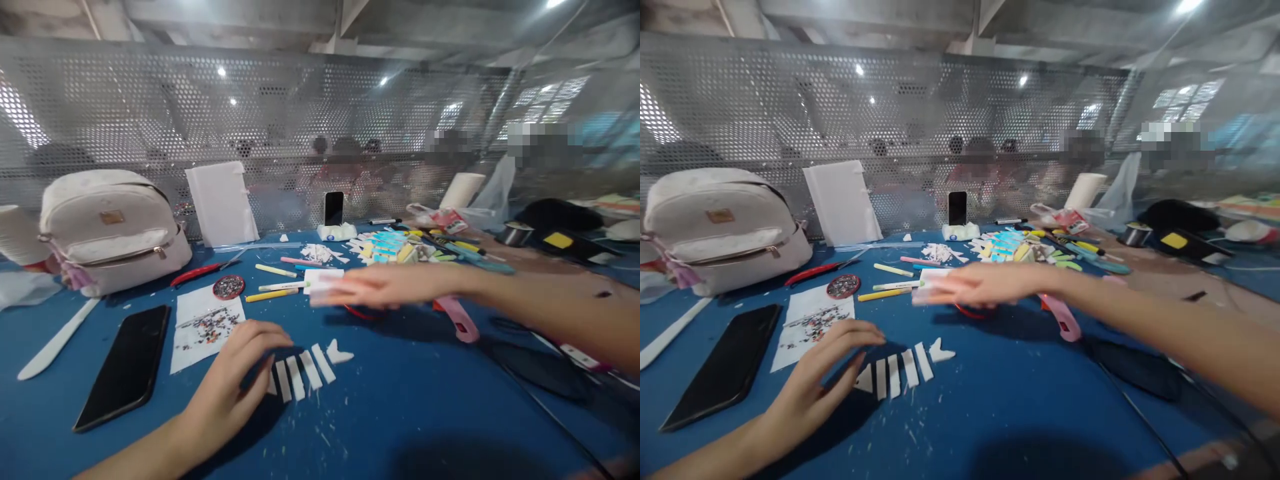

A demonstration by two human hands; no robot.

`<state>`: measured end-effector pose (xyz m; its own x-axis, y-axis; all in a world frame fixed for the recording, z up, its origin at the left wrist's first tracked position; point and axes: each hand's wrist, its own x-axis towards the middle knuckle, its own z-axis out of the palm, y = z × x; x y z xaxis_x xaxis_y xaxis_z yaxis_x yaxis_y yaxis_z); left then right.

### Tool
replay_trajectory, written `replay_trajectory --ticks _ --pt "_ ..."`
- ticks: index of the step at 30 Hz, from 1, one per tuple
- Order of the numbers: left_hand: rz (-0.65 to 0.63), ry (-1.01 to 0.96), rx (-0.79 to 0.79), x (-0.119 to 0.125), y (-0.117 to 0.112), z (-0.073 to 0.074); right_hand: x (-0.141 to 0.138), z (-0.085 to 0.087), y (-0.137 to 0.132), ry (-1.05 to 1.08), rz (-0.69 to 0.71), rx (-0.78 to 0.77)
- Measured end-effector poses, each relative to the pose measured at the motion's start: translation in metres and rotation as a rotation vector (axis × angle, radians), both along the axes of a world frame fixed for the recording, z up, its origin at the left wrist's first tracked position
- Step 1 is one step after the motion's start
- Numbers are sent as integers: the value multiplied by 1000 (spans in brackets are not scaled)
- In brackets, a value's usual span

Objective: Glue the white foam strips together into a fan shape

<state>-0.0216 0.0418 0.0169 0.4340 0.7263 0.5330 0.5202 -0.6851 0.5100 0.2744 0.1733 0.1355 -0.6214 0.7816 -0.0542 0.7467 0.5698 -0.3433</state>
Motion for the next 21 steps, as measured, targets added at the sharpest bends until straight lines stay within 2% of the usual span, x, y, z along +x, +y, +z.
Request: replay_trajectory --ticks 1,2,4,6,13,21 --pt "43 14 -10 -1 3 -1 -12 -18 -9 -49 154 -65" --pt "80 26 -22 -2 6 -3 -23 -34 -16 -68 222 -83" --pt "147 41 -52 -4 13 -6 -41 -58 -23 -102 266 -58" --pt "208 62 -83 -6 23 -11 -54 -72 -23 -121 270 2" --pt "299 127 -118 -8 53 -19 -74 -87 -11 -79 287 220" --pt "297 217 -122 -9 66 -18 -59 -91 -6 26 254 261"
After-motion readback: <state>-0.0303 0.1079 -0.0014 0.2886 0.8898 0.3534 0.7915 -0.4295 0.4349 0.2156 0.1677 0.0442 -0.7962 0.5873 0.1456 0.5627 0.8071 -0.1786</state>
